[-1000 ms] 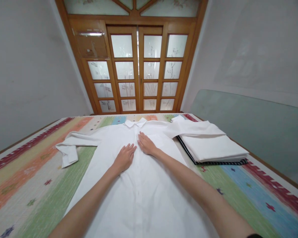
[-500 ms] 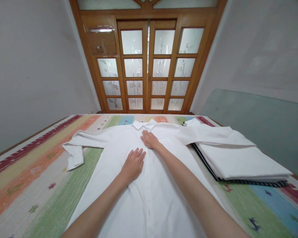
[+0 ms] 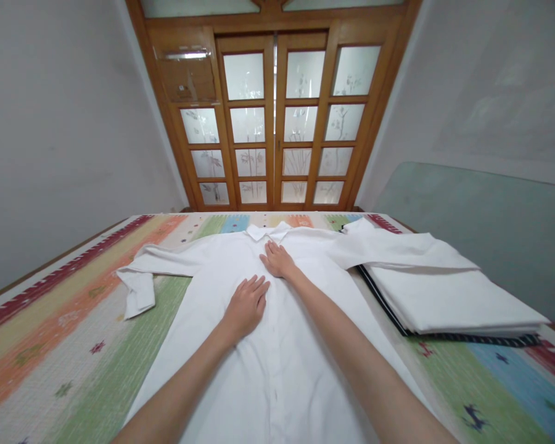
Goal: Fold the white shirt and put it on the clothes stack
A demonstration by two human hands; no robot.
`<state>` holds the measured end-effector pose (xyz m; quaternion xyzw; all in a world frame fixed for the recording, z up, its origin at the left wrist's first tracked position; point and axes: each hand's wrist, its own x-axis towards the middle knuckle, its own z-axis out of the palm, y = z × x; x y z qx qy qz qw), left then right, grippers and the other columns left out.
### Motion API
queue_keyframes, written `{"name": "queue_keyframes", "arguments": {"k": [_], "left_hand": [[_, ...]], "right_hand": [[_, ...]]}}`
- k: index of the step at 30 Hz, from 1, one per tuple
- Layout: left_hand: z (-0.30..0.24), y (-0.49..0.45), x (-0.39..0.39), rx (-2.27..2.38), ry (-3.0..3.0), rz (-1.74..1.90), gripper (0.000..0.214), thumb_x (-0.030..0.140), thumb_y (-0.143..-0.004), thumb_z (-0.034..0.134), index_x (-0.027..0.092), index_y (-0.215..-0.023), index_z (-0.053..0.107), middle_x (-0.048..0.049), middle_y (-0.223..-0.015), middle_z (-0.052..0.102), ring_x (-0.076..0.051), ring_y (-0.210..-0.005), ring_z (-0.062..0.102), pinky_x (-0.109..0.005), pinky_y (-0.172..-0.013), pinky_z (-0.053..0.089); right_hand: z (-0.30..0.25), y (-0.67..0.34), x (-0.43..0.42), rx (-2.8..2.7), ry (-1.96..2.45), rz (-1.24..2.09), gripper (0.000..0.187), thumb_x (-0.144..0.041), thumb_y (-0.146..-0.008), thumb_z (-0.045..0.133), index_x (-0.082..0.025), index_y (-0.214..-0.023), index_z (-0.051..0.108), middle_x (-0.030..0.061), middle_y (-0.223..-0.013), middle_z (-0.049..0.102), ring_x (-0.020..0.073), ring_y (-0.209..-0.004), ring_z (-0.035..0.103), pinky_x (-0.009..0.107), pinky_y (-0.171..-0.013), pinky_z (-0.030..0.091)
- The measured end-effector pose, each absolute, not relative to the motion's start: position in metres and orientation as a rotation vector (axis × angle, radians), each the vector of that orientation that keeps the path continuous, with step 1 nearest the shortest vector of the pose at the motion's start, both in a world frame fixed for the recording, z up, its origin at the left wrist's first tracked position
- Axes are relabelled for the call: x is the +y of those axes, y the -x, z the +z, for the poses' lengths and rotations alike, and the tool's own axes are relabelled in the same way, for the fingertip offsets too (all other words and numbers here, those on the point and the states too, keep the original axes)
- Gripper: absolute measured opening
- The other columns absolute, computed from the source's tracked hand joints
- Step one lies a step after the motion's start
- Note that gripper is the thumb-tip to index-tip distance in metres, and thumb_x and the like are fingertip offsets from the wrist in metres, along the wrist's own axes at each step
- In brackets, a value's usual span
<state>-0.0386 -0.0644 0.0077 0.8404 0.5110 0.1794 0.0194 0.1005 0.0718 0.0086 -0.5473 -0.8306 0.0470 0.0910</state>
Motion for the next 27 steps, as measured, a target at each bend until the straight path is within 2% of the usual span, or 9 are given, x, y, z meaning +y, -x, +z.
{"name": "queue_keyframes", "arguments": {"k": [7,14,16,18,21,24,27], "left_hand": [[0.004,0.039,-0.062,1.617,-2.592,0.646,0.039,0.015,-0.092,0.037,0.013,-0.124,0.058,-0.0137,-0.137,0.056,-0.024,-0.131,0.048,-0.044,-0.112,0.036],[0.002,0.042,-0.062,1.529,-2.624,0.732,0.038,0.015,-0.090,0.038,0.013,-0.121,0.062,-0.0137,-0.132,0.060,-0.024,-0.126,0.053,-0.043,-0.109,0.041],[0.001,0.044,-0.061,1.509,-2.628,0.751,0.038,0.016,-0.090,0.040,0.014,-0.120,0.063,-0.0133,-0.131,0.061,-0.024,-0.124,0.054,-0.043,-0.108,0.042],[0.000,0.044,-0.061,1.491,-2.634,0.757,0.037,0.016,-0.090,0.041,0.014,-0.119,0.064,-0.0129,-0.130,0.062,-0.024,-0.124,0.054,-0.044,-0.108,0.043],[-0.001,0.045,-0.059,1.481,-2.635,0.760,0.037,0.017,-0.090,0.041,0.015,-0.119,0.064,-0.0127,-0.130,0.062,-0.024,-0.123,0.055,-0.045,-0.107,0.043],[-0.003,0.046,-0.057,1.477,-2.607,0.785,0.037,0.016,-0.089,0.041,0.016,-0.118,0.065,-0.0116,-0.129,0.062,-0.024,-0.123,0.055,-0.046,-0.108,0.042],[-0.006,0.047,-0.056,1.474,-2.540,0.853,0.035,0.015,-0.089,0.040,0.016,-0.112,0.066,-0.0114,-0.127,0.064,-0.024,-0.121,0.056,-0.045,-0.106,0.044]], "right_hand": [[0.007,-0.113,0.033,-2.524,1.439,0.104,0.056,-0.032,-0.101,0.026,0.000,-0.147,0.031,0.0207,-0.154,0.025,0.0259,-0.145,0.021,0.042,-0.117,0.017],[-0.001,-0.126,-0.006,-2.537,1.275,0.100,0.051,-0.030,-0.101,0.027,-0.002,-0.142,0.039,0.0216,-0.152,0.031,0.0260,-0.143,0.025,0.044,-0.115,0.022],[-0.001,-0.129,-0.016,-2.523,1.226,0.131,0.047,-0.028,-0.100,0.030,-0.006,-0.139,0.045,0.0192,-0.150,0.037,0.0252,-0.141,0.031,0.044,-0.114,0.025],[0.002,-0.132,-0.023,-2.468,1.180,0.171,0.039,-0.026,-0.098,0.038,-0.011,-0.131,0.055,0.0161,-0.142,0.049,0.0236,-0.134,0.041,0.040,-0.110,0.031],[0.009,-0.135,-0.030,-2.318,1.200,0.194,0.024,-0.027,-0.089,0.057,-0.014,-0.106,0.067,0.0120,-0.115,0.063,0.0221,-0.112,0.053,0.034,-0.099,0.039],[0.014,-0.134,-0.034,-2.243,1.274,0.175,0.024,-0.036,-0.078,0.071,-0.015,-0.090,0.066,0.0082,-0.097,0.062,0.0218,-0.097,0.054,0.033,-0.088,0.042],[0.016,-0.130,-0.035,-2.262,1.341,0.161,0.030,-0.042,-0.074,0.074,-0.016,-0.084,0.063,0.0064,-0.089,0.061,0.0210,-0.090,0.052,0.032,-0.082,0.040]]}}
